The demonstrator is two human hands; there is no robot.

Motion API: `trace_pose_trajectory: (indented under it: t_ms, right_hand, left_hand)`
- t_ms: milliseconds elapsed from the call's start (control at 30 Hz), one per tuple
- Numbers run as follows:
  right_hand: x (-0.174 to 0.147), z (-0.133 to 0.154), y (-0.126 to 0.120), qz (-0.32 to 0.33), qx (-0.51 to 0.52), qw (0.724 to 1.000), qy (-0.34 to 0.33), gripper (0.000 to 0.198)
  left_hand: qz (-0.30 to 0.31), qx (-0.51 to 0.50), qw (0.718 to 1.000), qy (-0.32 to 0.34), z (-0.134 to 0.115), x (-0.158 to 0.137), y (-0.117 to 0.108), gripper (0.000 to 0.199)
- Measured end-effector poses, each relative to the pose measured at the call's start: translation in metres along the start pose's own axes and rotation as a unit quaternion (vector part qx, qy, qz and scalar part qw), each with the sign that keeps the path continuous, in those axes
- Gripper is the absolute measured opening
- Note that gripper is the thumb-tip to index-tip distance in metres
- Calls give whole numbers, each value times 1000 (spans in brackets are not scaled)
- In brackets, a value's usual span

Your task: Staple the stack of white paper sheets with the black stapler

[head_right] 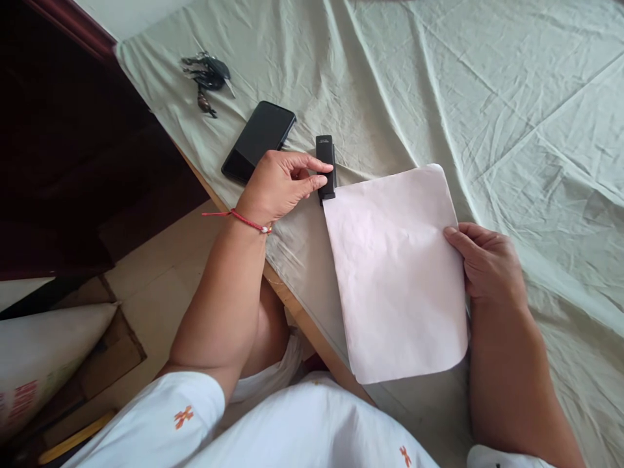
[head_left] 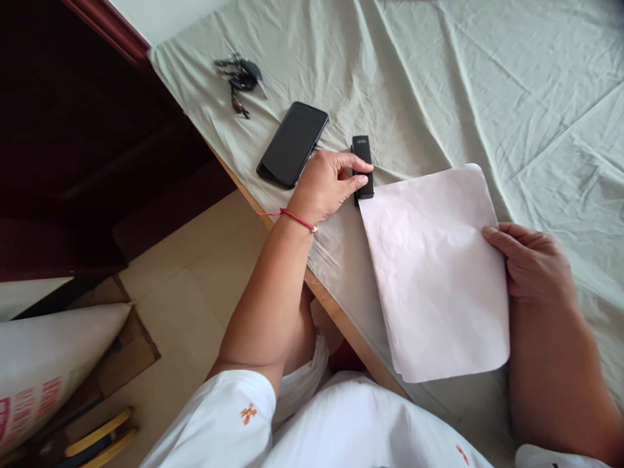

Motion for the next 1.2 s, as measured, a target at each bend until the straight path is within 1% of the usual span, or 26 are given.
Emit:
trace_pose_trajectory:
  t_ms: [267,467,567,667,733,800,867,967,1000,1067,1200]
  right_hand:
    - [0,-1,1,17,-8,1000,-1,34]
    - [-3,2,2,-5,26,999,-40,26]
    - [-1,6,0,-38,78,993,-82,18]
    - [1,12,-4,-72,142,977,-144,14]
    - [1,15,-5,-71,169,970,-160,14]
    - [0,15,-4,-59,173,970,-158,17]
    - [-2,13,-2,-47,158,975,-149,18]
    - [-5,8,2,-36,109,983,-143,20]
    - [-5,6,4,-29,93,985,-144,21]
    - [-4,3,7,-10,71,986,-149,22]
    - [-2,1,11,14,67,984,-167,24]
  left_hand:
    - [-11,-16,1000,-8,5,-7,7,21]
    - [-32,-71,997,-14,9,-7,6,21]
    - [-52,-62,997,-18,10,-5,1,23]
    - [-74,-66,995,-29,8,-7,-4,22]
    - [-62,-84,994,-36,4,-11,-3,26]
    - [-28,-108,993,-41,-4,-17,0,41]
    - [22,-143,988,-58,-12,-23,5,56]
    - [115,-228,961,-103,-17,-30,14,72]
    - [136,-248,953,-112,-17,-31,17,75]
    - [141,-259,950,-105,-15,-31,17,72]
    - [97,-198,973,-70,-6,-28,12,43]
Point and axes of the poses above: each hand's wrist, its own x-axis towards the middle knuckle, its own y-axis out of the palm, z = x × y, the point moved 5 cm from there along x, towards the middle knuckle, and after that the axes turned 5 degrees about x, right-handed, at the moved point
